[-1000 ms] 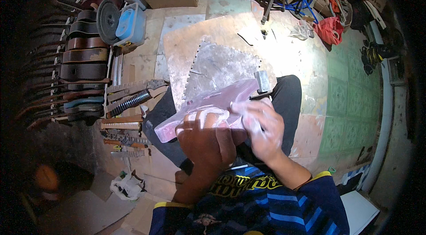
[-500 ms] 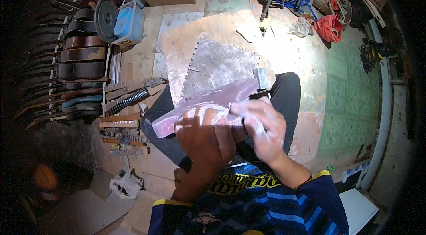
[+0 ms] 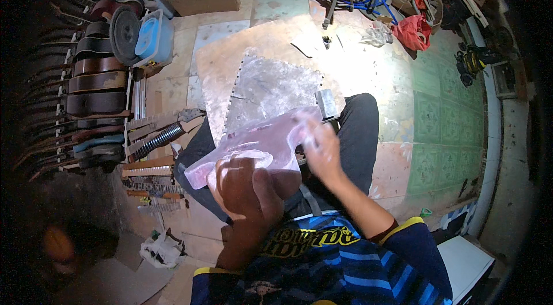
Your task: The person sands the edges and surface of a pink guitar body with a small piece of sandpaper.
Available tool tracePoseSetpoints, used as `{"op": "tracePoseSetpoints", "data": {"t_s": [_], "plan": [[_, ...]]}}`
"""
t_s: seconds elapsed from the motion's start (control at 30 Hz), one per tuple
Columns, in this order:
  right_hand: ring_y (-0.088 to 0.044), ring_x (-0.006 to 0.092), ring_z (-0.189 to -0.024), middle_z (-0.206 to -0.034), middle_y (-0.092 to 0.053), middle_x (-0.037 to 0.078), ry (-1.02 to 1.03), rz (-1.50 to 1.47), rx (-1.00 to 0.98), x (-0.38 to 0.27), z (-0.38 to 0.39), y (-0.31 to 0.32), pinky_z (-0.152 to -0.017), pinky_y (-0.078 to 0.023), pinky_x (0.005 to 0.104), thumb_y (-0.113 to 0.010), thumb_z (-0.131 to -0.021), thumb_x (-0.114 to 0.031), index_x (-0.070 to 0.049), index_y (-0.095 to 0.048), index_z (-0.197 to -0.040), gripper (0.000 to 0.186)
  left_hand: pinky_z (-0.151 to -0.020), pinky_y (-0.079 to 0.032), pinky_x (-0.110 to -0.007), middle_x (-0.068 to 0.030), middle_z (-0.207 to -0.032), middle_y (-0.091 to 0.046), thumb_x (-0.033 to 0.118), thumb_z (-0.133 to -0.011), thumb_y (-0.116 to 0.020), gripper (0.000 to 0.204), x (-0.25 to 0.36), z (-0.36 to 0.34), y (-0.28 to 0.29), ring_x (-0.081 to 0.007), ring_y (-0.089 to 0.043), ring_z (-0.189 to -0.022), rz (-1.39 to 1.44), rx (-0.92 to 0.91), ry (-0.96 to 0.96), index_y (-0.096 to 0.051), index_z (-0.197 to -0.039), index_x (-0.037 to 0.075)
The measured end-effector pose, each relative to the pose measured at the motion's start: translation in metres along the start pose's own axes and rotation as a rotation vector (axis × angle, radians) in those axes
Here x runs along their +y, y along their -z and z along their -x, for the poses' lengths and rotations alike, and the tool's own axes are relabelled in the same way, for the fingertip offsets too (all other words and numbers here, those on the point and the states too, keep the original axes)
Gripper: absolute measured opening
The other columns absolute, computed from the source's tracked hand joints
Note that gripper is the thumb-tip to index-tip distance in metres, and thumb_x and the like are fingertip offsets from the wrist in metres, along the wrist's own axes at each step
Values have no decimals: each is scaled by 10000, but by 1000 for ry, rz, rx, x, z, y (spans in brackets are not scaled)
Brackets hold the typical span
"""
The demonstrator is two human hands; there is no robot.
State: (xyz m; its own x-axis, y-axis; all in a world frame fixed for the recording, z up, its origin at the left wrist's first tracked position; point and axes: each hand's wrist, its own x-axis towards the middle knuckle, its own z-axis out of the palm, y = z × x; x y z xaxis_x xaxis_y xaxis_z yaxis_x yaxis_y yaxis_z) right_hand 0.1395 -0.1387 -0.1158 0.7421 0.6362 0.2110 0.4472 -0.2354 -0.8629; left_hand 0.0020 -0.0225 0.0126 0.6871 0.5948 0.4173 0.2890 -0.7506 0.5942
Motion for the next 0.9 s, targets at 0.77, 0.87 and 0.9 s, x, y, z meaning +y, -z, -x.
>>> {"op": "tracePoseSetpoints", "data": {"t_s": [0.77, 0.87, 0.9], "plan": [[-553, 266, -1377, -1466, -608, 189, -314, -603, -284, -45, 6, 56, -1176, -385, 367, -478, -996, -199, 43, -539, -1474, 539, -843, -488, -506, -122, -952, -711, 560, -636, -911, 630, 14, -27, -19, -369, -665, -938, -93, -138, -15, -704, -981, 74], [-555, 260, -1366, -1465, -599, 196, -438, -744, -94, -57, 11, 48, -1161, -393, 375, -430, -1029, -227, 60, -544, -1457, 528, -880, -505, -502, -124, -1016, -702, 608, -509, -950, 784, 18, -33, -21, -371, -660, -1000, -43, -146, -66, -704, -1015, 62], [-550, 256, -1370, -1470, -596, 194, -462, -712, -69, -55, 11, 49, -1159, -395, 376, -430, -1028, -216, 55, -552, -1452, 518, -885, -507, -503, -124, -1032, -701, 600, -517, -951, 779, 16, -35, -21, -372, -657, -1006, -10, -145, -94, -704, -1024, 62]]}}
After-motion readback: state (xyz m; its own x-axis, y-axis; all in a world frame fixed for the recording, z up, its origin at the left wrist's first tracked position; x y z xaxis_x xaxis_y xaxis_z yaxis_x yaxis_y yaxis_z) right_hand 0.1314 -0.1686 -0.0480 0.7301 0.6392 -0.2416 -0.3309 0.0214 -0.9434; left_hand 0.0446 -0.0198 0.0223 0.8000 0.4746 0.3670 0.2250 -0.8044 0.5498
